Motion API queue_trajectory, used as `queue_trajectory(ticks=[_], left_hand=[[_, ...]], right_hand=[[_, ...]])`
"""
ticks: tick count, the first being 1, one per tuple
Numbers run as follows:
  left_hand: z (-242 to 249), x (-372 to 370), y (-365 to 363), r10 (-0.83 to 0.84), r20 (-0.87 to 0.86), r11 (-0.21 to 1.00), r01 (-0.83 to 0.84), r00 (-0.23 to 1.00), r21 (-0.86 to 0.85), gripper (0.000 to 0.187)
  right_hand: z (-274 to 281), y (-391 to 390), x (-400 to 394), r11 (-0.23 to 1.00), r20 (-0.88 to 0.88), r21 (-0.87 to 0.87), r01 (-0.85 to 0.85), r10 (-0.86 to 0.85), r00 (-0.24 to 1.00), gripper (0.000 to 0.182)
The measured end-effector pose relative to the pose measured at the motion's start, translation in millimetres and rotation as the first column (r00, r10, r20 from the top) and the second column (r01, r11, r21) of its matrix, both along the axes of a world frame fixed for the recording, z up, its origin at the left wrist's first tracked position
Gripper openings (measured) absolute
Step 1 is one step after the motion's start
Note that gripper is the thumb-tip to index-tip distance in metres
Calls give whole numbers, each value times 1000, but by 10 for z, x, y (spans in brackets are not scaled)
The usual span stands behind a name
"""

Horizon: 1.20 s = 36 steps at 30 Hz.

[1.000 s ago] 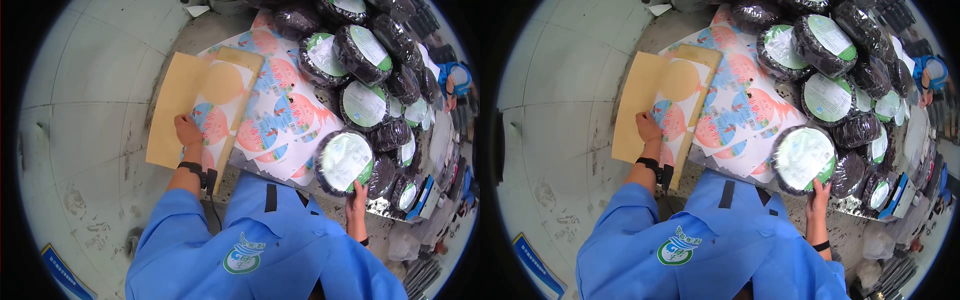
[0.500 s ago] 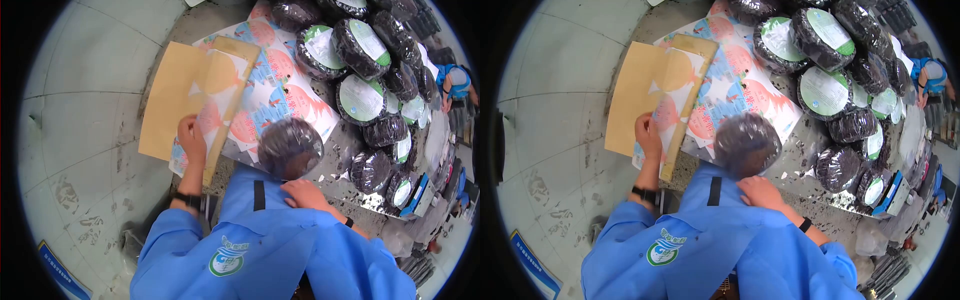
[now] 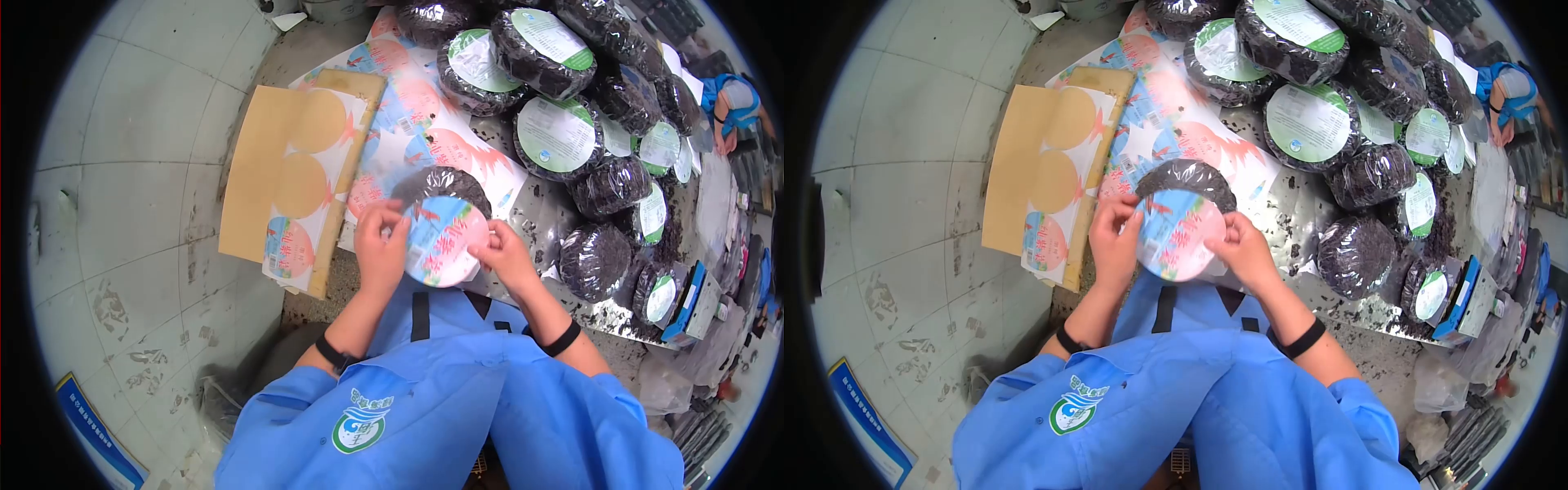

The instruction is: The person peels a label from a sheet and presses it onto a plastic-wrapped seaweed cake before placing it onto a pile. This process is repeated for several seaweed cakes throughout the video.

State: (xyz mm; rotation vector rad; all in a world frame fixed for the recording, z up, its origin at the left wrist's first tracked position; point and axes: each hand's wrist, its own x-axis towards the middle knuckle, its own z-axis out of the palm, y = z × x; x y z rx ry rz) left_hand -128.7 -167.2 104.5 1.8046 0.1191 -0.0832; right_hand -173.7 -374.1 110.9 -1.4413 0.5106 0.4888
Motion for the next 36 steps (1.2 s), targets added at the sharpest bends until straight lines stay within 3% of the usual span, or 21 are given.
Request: queue_trajectory(ticks=[3,10,12,14,16,17,18,19,22,25,26,27,28,29,30,31,32,33,34,35,36], left_hand=[[-136,192,-137,-27,223,962,-35,974,270,11],[-632,127,-145,-71,132,866,-4,989,500,20],[-649,187,-104,49,165,805,-137,985,578,40],[-767,206,55,-85,13,848,65,996,526,64],[-1043,107,109,-266,-67,902,273,962,336,68],[-1053,101,87,-227,-112,922,251,967,296,67],[-1215,76,112,-208,-150,944,238,967,227,65],[-1355,87,154,-193,-190,962,224,963,156,63],[-965,126,295,-244,-201,969,229,949,-94,51],[-362,256,620,-393,-467,915,285,792,-286,38],[-383,338,856,-391,-379,920,371,839,-128,35],[-424,430,1122,-397,-286,904,426,872,44,32],[-465,528,1319,-125,-184,954,169,975,249,27],[-520,611,1534,144,-30,902,-118,989,414,26],[-703,665,1857,206,105,743,-225,973,630,25],[-870,676,2100,229,251,526,-336,941,781,25],[-888,662,2175,325,8,482,-173,946,859,22],[-907,664,2209,421,-226,461,8,879,888,19],[-979,622,2210,427,-225,477,-6,875,879,19],[-1066,530,2200,439,-133,471,-101,888,876,17],[-1159,496,2171,452,-43,459,-191,891,867,15]], right_hand=[[-164,-105,212,998,-7,-59,-29,28,1000,24],[-417,-144,270,865,-30,-455,-212,223,974,33],[-308,-140,357,673,-136,-671,-311,301,944,42],[-89,-201,387,563,-261,-727,-392,302,917,58],[-410,-365,304,675,-279,-644,-360,231,932,95],[-1105,-485,156,833,-199,-484,-268,193,961,99],[-875,-438,217,980,-150,-19,-198,193,970,94],[-1126,-346,126,984,66,0,-179,178,982,88],[-423,-201,372,987,21,157,37,-41,999,90],[-49,-288,813,987,49,117,-112,106,993,94],[38,-440,1062,888,164,-367,-277,355,920,95],[280,-582,1396,963,352,-141,-229,265,898,98],[1087,-619,1762,923,450,-370,-106,278,848,94],[1482,-820,2113,994,583,-106,-19,78,808,82],[1842,-1072,2315,927,496,369,64,-255,830,75],[2029,-1181,2479,900,626,430,62,-348,698,74],[2147,-1218,2636,874,729,485,40,-429,533,73],[1977,-1204,2654,974,773,105,202,-208,599,78],[1737,-1141,2664,861,661,-458,221,163,732,96],[1419,-1103,2567,489,490,-845,216,547,679,105],[1148,-1009,2455,190,216,-974,120,638,739,105]])
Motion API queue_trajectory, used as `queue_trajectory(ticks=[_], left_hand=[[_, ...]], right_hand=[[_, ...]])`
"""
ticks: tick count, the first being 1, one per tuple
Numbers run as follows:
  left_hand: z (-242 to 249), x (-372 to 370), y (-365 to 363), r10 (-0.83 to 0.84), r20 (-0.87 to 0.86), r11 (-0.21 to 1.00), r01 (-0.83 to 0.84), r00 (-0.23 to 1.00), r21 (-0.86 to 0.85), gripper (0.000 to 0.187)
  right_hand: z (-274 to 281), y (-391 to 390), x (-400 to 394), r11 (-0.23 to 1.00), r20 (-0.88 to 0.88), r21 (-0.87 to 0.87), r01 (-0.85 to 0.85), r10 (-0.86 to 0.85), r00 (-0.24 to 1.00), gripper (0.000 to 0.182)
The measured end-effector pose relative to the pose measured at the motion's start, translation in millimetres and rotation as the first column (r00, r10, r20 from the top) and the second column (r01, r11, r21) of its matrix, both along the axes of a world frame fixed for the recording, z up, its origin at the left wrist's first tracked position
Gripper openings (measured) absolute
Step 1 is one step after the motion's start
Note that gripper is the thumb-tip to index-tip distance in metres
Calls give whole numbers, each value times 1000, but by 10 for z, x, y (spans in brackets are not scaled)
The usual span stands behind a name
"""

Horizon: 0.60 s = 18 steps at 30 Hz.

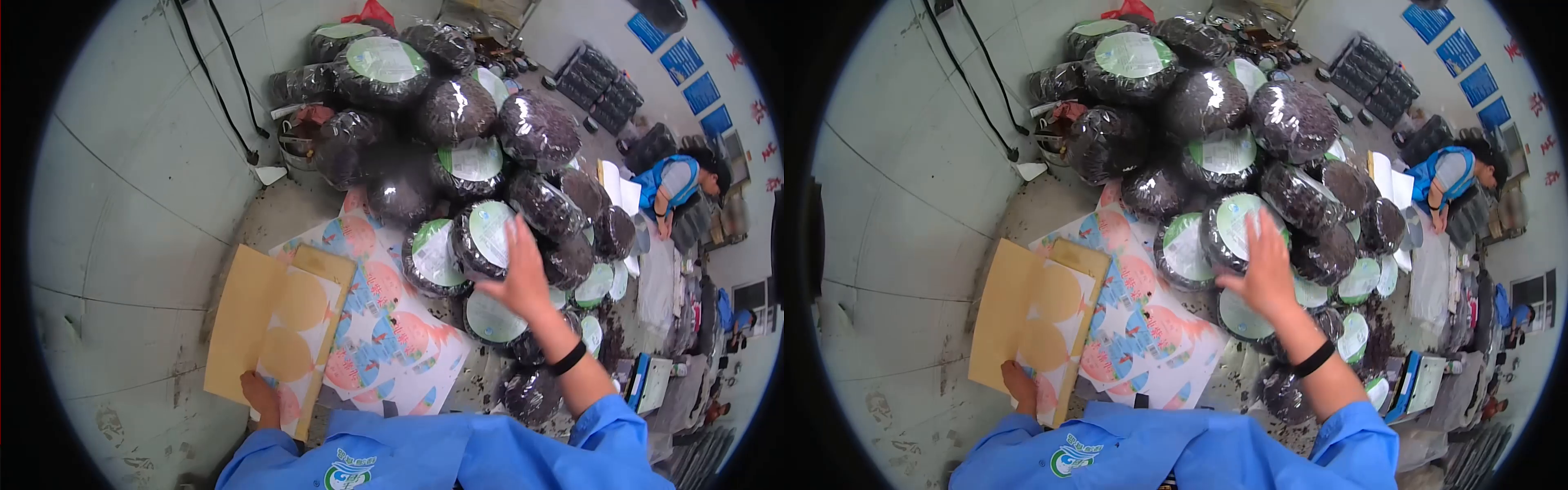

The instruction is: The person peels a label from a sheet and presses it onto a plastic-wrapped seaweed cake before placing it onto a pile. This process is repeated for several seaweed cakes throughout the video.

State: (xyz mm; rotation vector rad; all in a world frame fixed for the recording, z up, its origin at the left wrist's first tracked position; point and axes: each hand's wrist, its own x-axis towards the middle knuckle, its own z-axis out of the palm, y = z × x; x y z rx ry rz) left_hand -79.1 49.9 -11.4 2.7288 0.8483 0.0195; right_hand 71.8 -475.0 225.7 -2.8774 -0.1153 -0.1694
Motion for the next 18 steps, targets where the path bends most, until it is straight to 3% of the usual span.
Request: queue_trajectory(ticks=[4,6,7,9,11,16,18], left_hand=[[-194,-83,47,41,105,996,-49,994,77,14],[-68,-92,49,39,181,999,-33,983,-35,14],[58,-136,77,156,0,968,-153,988,-198,13],[-43,-388,209,85,13,991,-83,996,-104,16],[-215,-501,317,-8,30,1000,8,1000,-9,19],[-236,-485,270,214,100,967,-197,972,-160,23],[-187,-447,253,164,90,979,-152,982,-134,25]], right_hand=[[-502,222,-55,916,-90,-380,-132,106,990,96],[-638,247,4,878,-9,-451,-158,173,985,69],[-669,255,34,852,-4,-480,-210,237,971,63],[-678,298,128,817,2,-513,-263,308,951,57],[-668,363,229,672,-116,-634,-382,405,907,51],[-993,408,458,541,-245,-757,-366,283,927,46],[-1068,434,510,468,-299,-807,-360,203,933,46]])
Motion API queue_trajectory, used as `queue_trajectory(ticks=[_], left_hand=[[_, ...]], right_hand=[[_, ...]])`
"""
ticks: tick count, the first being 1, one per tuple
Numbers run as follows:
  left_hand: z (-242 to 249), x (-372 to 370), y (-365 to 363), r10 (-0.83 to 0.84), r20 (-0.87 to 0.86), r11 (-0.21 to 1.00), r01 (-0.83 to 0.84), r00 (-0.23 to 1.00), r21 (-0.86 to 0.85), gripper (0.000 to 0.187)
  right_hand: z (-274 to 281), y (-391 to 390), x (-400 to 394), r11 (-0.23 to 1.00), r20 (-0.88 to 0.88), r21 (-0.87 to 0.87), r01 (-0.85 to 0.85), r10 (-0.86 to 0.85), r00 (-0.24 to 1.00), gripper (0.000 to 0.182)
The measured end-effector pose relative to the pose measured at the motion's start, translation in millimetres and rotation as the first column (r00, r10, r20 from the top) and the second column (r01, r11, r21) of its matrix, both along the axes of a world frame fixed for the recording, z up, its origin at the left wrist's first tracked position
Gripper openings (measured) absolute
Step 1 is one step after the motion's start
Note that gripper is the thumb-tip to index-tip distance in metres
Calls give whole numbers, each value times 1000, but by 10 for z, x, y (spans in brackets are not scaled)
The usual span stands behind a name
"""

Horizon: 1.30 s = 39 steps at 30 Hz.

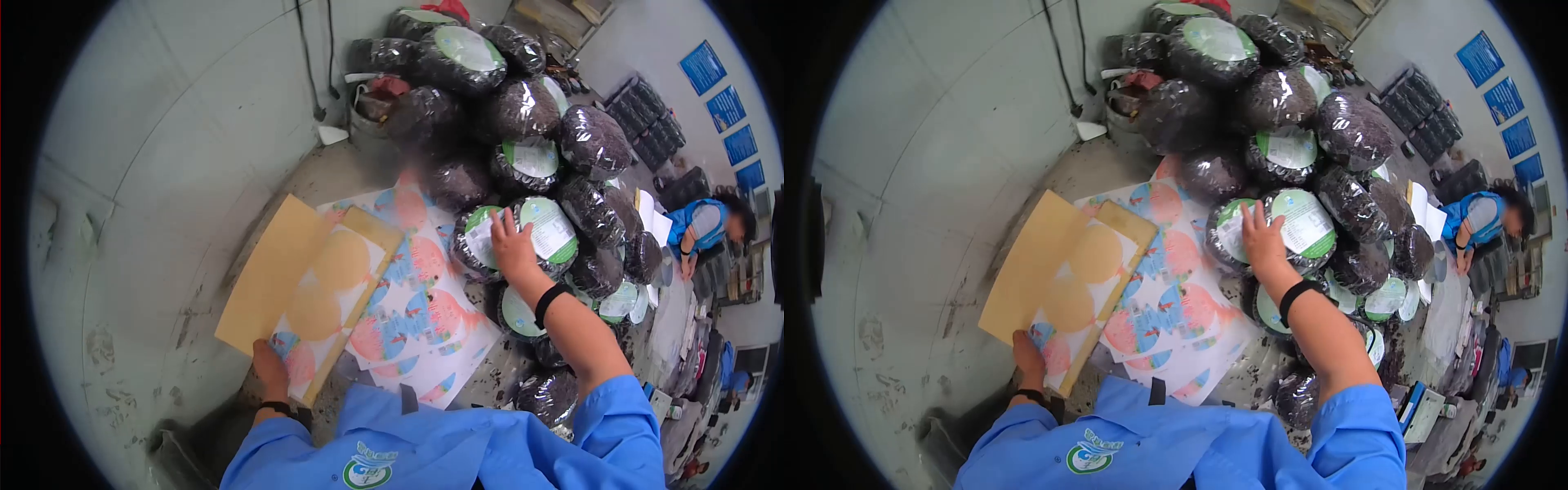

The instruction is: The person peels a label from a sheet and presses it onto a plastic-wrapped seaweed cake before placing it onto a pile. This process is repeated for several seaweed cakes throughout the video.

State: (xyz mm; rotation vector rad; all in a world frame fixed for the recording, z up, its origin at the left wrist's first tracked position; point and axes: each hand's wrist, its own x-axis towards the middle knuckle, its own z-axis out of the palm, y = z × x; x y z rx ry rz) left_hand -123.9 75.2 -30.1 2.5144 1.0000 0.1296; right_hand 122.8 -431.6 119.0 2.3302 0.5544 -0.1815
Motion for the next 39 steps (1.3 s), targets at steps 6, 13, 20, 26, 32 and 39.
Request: queue_trajectory(ticks=[6,13,20,26,32,39], left_hand=[[-9,-20,36,-64,5,991,63,998,116,25],[-58,-138,69,-78,168,989,55,983,141,21],[-412,-229,254,-42,53,994,47,998,-97,32],[-168,-136,242,-153,-15,988,153,988,17,20],[-159,-71,321,-255,48,967,255,966,16,20],[-139,-57,445,-294,29,949,296,955,-109,21]], right_hand=[[314,88,34,995,72,94,16,-22,997,44],[1870,565,-592,586,109,804,-102,23,994,64],[261,544,-1619,-116,-583,810,575,-62,810,77],[-1283,527,-2545,-588,-824,551,592,-272,497,74],[-968,234,-2811,-373,-681,732,570,-416,603,72],[-651,18,-3482,-340,-670,741,579,-433,603,66]])
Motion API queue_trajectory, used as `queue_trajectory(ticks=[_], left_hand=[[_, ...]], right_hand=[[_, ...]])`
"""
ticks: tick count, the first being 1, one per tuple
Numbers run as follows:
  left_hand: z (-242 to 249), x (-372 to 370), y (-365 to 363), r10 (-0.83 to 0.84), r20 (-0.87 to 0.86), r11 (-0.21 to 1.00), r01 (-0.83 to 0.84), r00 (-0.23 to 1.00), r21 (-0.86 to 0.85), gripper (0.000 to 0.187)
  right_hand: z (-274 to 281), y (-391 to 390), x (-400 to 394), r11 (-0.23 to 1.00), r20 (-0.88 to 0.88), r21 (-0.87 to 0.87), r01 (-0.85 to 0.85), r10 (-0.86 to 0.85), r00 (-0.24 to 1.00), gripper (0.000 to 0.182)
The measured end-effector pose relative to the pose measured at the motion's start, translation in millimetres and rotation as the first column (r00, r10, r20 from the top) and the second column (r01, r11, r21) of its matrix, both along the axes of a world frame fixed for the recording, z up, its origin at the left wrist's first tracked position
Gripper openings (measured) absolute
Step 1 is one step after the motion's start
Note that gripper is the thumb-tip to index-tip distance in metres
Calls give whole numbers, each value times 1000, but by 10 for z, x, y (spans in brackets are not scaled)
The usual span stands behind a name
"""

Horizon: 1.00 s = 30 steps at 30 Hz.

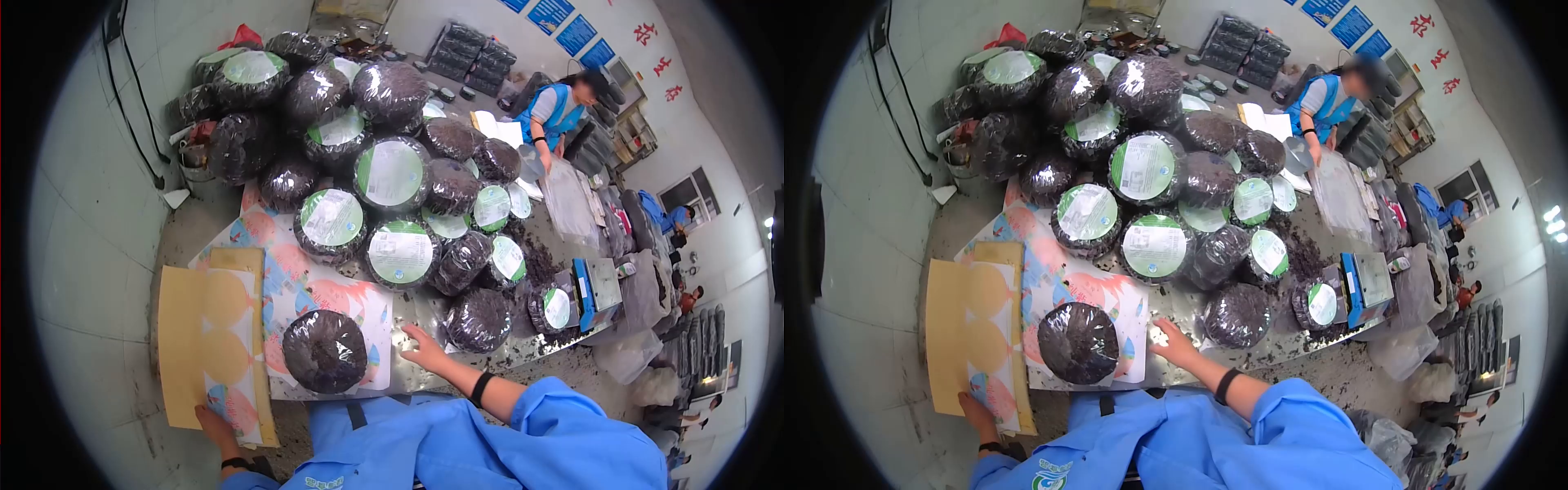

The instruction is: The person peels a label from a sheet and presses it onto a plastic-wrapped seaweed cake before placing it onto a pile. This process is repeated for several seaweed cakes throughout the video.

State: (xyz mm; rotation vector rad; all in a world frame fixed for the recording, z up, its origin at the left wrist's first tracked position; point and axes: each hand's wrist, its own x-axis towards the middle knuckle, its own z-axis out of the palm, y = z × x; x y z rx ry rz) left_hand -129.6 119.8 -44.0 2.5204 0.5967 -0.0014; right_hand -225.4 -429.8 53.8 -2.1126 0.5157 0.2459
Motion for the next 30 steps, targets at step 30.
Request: queue_trajectory(ticks=[30], left_hand=[[-84,-136,-146,-53,-36,909,64,998,411,17]], right_hand=[[447,-54,16,918,-107,-55,-393,386,916,55]])
